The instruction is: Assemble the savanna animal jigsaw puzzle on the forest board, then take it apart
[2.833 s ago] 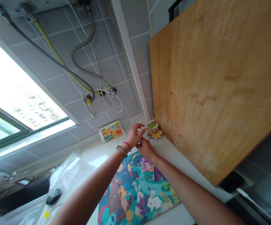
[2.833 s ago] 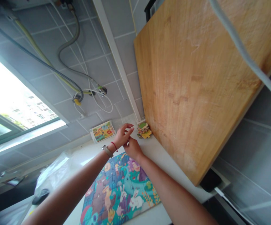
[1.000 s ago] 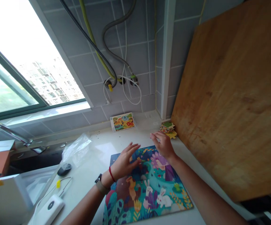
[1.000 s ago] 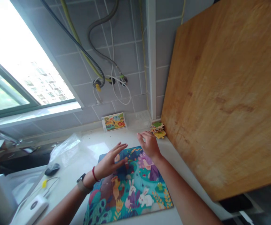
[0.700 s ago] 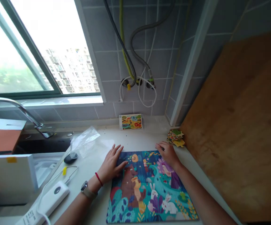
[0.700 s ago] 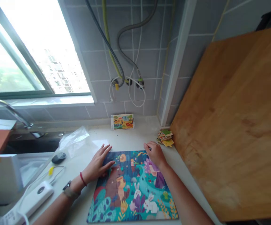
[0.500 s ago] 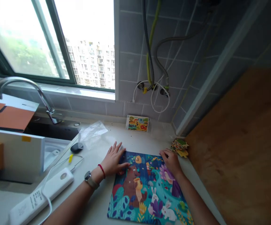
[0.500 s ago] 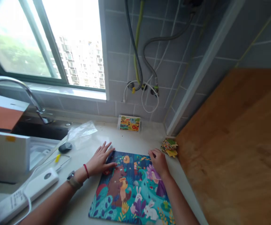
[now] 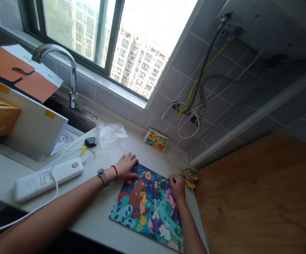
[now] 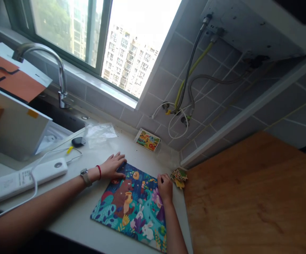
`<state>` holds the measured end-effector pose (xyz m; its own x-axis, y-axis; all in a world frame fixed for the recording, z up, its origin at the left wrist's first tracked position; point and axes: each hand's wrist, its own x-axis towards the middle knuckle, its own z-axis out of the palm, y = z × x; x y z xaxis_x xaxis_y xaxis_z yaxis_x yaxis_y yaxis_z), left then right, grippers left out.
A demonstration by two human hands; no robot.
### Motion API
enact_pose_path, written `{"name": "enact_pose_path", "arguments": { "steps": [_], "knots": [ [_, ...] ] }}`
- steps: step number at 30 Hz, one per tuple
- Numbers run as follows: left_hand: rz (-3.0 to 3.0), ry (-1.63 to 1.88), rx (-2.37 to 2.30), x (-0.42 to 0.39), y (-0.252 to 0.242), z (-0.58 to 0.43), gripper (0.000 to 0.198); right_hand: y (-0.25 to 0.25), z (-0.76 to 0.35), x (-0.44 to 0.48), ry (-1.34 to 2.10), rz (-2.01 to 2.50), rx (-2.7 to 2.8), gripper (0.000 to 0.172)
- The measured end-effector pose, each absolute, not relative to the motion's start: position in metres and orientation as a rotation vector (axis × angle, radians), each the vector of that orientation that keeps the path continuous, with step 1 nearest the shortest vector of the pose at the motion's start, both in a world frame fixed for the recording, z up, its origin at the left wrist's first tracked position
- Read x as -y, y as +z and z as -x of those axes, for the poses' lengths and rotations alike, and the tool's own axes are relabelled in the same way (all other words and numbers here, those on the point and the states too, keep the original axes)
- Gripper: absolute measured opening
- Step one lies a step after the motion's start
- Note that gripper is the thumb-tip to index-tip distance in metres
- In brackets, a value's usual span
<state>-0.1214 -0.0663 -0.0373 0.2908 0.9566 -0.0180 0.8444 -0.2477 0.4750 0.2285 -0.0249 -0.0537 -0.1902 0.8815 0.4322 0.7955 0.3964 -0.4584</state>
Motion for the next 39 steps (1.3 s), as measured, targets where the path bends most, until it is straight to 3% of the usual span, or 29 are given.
{"name": "enact_pose_path", "arguments": {
  "steps": [9,17,26,32,36,39],
  "knots": [
    [-2.146,0.550,-1.529,0.061,-0.041,0.122,0.070,-0.059,-0.228,0.027,0.067,1.423,2.083,0.053],
    [-2.145,0.721,-1.460,0.056,-0.040,0.126,0.032,-0.059,-0.228,0.027,0.065,1.407,2.109,0.053],
    [-2.055,0.840,-1.360,0.057,-0.037,0.124,0.024,-0.044,-0.222,0.033,0.133,1.391,2.029,0.053],
    [-1.944,0.891,-1.338,0.054,-0.038,0.124,0.031,-0.034,-0.180,0.036,0.412,1.320,2.085,0.044],
    [-1.846,0.920,-1.287,0.052,-0.040,0.126,0.038,-0.044,-0.135,0.041,0.828,1.264,1.917,0.056],
    [-1.761,0.945,-1.250,0.051,-0.041,0.126,0.039,-0.051,-0.116,0.047,0.902,1.260,1.799,0.051]
  ]
}}
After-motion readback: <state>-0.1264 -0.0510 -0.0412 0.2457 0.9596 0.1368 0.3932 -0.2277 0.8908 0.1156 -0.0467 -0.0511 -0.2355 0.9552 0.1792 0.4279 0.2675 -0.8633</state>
